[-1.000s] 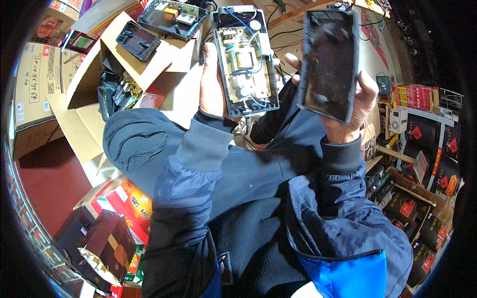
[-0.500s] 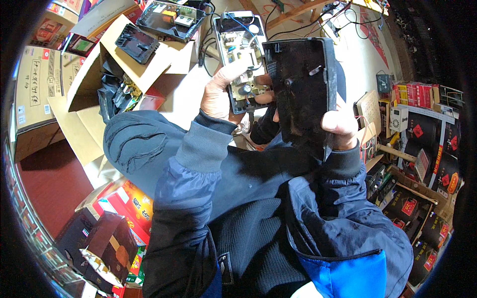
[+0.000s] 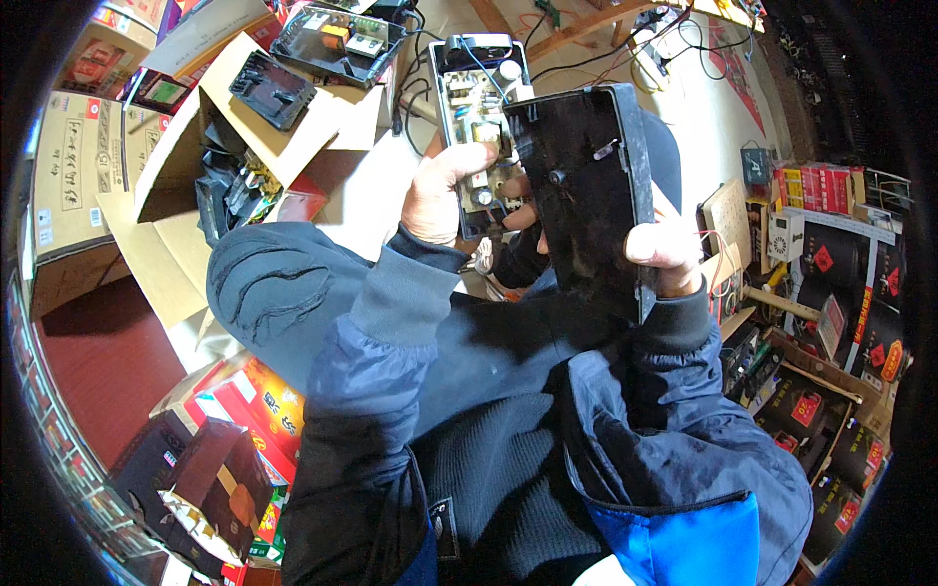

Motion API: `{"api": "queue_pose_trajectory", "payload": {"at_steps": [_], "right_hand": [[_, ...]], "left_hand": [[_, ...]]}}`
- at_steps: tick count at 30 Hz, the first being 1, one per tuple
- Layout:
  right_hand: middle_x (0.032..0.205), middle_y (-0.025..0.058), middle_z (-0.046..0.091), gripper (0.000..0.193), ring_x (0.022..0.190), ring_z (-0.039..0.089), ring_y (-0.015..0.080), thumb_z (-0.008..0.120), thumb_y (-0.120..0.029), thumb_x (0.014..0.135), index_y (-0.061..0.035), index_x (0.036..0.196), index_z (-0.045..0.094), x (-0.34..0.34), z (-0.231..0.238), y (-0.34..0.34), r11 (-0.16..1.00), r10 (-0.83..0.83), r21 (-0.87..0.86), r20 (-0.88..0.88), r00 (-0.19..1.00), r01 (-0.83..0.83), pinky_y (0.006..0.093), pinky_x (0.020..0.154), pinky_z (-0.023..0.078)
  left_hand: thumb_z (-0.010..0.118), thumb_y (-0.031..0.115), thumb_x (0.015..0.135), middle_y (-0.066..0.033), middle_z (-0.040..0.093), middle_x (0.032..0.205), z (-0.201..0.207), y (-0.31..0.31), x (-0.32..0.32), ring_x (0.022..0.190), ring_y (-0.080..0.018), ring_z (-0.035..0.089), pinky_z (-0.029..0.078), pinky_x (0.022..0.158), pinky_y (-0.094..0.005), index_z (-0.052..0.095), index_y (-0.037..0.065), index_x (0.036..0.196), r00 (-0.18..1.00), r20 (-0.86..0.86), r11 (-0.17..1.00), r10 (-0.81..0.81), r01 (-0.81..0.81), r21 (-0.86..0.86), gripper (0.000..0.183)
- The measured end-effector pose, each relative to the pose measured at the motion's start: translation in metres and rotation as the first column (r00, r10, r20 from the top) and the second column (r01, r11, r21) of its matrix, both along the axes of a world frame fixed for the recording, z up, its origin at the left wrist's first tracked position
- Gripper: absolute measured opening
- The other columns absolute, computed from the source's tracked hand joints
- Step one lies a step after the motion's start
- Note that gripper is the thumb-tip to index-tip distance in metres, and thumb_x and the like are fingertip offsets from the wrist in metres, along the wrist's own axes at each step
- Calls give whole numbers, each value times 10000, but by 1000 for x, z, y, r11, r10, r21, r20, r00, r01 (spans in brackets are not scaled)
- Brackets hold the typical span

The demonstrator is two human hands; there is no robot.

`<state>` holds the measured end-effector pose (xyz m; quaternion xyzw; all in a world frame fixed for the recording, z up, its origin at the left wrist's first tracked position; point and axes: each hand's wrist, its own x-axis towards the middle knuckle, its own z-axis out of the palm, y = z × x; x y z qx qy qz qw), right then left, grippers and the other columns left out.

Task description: The person sits on the floor and inspects the internal components of a disassembled electronic device. They then use a multimeter to test the circuit board and finally reassemble the device by fitting the casing back together.

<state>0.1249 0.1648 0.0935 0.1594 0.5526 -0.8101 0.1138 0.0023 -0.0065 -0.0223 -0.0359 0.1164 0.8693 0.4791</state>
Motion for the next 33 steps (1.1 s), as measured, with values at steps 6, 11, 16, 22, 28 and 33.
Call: {"api": "queue_pose_trajectory", "payload": {"at_steps": [6,11,16,22,28,33], "right_hand": [[1295,250,717,979,1051,753,296,860,-430,745,52,1511,486,-6,-5,0,1000,5,-19,-62,998,-7,399,867,628],[1279,243,718,968,1120,732,299,833,-406,740,77,1506,493,-5,-1,-7,969,-249,-43,-175,953,245,387,892,625],[1277,241,723,915,1117,730,281,811,-395,765,53,1502,505,-14,-4,4,979,-186,38,-216,958,199,384,963,601],[1248,224,736,888,1111,729,268,825,-355,784,9,1516,479,-29,-1,18,992,-63,95,-175,983,81,375,968,590],[1314,159,682,988,1130,719,252,855,-324,796,-10,1608,388,-29,10,15,973,-38,216,-184,982,78,373,1021,554],[1335,147,676,994,1152,711,237,863,-281,802,-12,1624,372,-29,12,14,971,-50,219,-185,981,91,387,1036,553]], "left_hand": [[569,118,968,-179,723,1031,6,3,2,794,-277,737,647,577,-437,606,36,1337,995,-73,976,74,-87,-201,380],[629,76,931,-195,734,1199,7,2,2,990,-302,770,667,873,-442,550,16,1455,991,-106,994,77,-85,-68,534],[653,76,914,-170,734,1207,2,4,4,1018,-280,768,659,897,-400,544,9,1459,989,-125,985,80,-97,-140,559],[697,109,904,-142,743,1197,-3,-1,5,999,-251,770,662,891,-384,575,7,1434,981,-181,961,65,-110,-254,553],[643,105,924,-162,751,1229,-3,-1,4,1046,-253,768,652,926,-390,568,-3,1470,983,-183,981,26,-61,-186,561],[642,128,922,-164,747,1249,-1,-3,6,1063,-264,764,646,944,-394,568,-4,1474,974,-224,980,20,-63,-187,573]]}}
